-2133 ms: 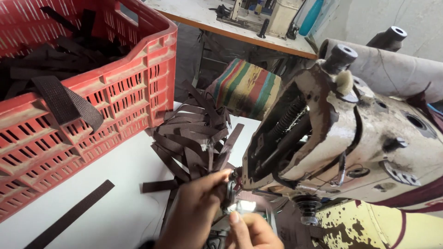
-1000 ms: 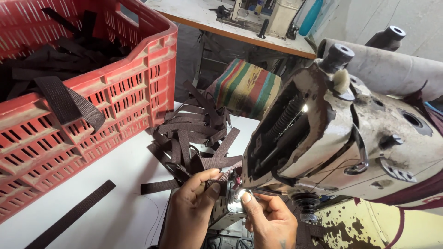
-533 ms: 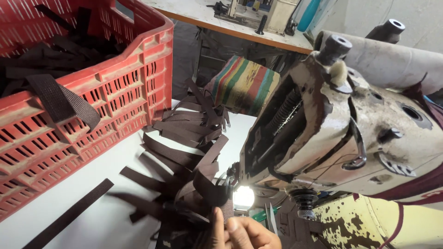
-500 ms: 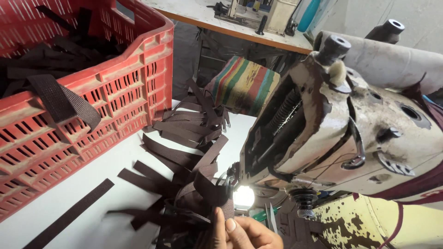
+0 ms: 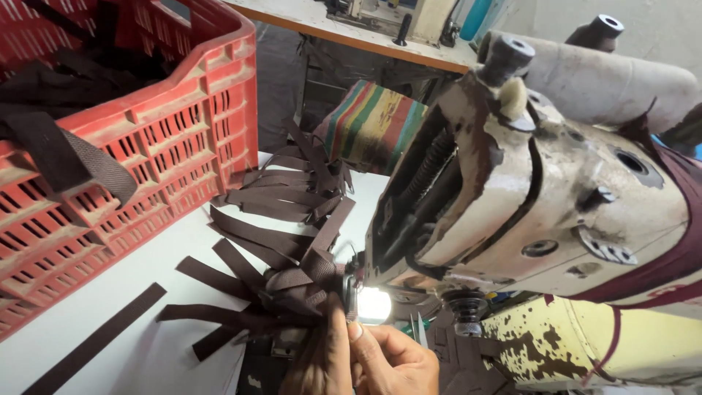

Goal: Stitching fabric straps using an industrial sewing machine.

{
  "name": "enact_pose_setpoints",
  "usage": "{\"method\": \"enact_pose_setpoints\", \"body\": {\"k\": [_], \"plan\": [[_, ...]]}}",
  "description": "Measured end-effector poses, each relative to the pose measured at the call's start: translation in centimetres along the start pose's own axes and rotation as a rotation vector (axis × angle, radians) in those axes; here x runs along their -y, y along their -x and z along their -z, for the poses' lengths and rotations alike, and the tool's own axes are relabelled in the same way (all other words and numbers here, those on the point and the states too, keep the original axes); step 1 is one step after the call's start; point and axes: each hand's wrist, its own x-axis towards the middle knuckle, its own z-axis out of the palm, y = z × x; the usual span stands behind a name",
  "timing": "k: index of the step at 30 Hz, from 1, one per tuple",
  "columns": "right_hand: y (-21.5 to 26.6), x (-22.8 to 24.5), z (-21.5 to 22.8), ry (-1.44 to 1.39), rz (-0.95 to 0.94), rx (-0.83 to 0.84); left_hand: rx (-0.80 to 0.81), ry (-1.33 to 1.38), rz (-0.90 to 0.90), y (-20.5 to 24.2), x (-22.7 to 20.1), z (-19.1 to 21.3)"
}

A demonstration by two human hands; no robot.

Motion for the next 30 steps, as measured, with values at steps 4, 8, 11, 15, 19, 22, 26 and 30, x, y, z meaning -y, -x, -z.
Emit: {"method": "enact_pose_setpoints", "body": {"k": [4,8,11,15,19,22,26,30], "plan": [[0.0,-0.9,1.9,-0.027,0.079,-0.032,0.052,-0.094,-0.16,-7.7,-1.1,1.5],[-2.2,-0.2,5.7,0.128,0.071,-0.325,0.314,0.45,0.006,-4.8,3.2,1.4],[-5.9,-2.0,12.1,0.845,0.425,-0.209,0.207,0.186,0.363,0.4,7.1,-0.9],[-8.2,-4.6,14.7,1.256,0.289,-0.214,0.451,-0.093,0.458,-6.4,5.8,3.5],[-8.6,-5.3,15.0,1.398,0.226,-0.197,0.381,0.18,0.242,-12.2,5.6,4.9],[-8.6,-5.4,15.1,1.403,0.232,-0.187,0.331,0.242,0.094,-12.9,5.9,5.4],[-7.8,-4.3,14.3,1.378,0.198,-0.129,0.613,-0.138,0.24,-10.3,5.4,6.2],[-9.1,-6.5,16.0,1.327,0.27,-0.112,0.627,-0.114,0.477,-7.3,3.6,7.5]]}}
